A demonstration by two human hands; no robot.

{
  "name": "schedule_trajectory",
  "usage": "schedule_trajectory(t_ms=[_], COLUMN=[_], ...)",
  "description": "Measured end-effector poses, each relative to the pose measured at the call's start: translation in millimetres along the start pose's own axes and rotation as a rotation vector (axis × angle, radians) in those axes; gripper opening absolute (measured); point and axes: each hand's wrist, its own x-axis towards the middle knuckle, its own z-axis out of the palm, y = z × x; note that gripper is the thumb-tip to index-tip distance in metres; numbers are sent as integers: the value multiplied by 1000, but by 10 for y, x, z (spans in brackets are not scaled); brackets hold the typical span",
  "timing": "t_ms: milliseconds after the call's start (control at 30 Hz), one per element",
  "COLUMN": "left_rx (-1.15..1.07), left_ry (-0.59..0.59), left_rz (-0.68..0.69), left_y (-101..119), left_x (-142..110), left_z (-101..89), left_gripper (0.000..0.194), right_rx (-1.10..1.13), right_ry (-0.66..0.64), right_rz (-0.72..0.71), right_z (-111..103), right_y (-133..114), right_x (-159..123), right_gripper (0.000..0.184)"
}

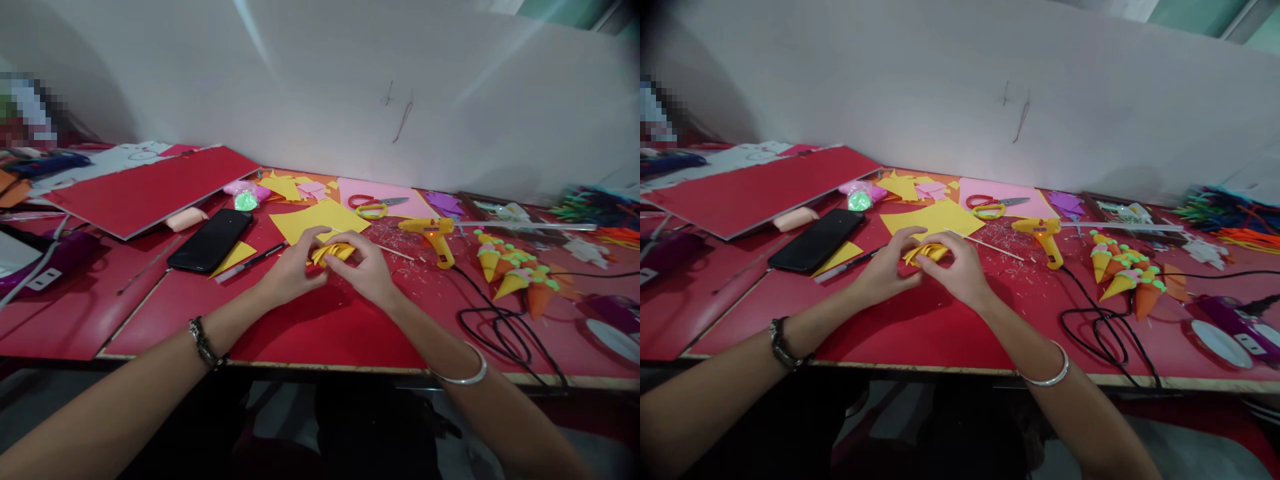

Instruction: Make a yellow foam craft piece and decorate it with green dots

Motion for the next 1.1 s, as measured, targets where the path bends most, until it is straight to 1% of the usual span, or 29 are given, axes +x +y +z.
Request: schedule_trajectory(t_ms=[133,267,367,500,633,767,833,967,1100], left_rx=[-45,-49,-81,-89,-39,54,101,190,240], left_ry=[45,116,149,163,168,174,165,105,105], left_rz=[18,49,28,2,22,89,130,197,259], left_y=[29,37,28,1,-8,7,13,8,-16], left_x=[13,26,35,39,36,37,39,38,30], left_z=[-16,-4,16,29,14,-12,-26,-53,-61], left_gripper=[42,30,28,29,28,32,34,37,33], right_rx=[191,359,498,635,720,811,832,840,855], right_ry=[24,30,33,31,9,-25,-48,-88,-92], right_rz=[111,244,324,377,456,557,577,604,644], right_z=[5,18,28,25,18,16,13,7,7], right_y=[61,75,76,83,95,105,108,101,86], right_x=[15,27,28,28,30,28,27,26,30], right_gripper=[19,21,19,14,14,17,18,18,19])
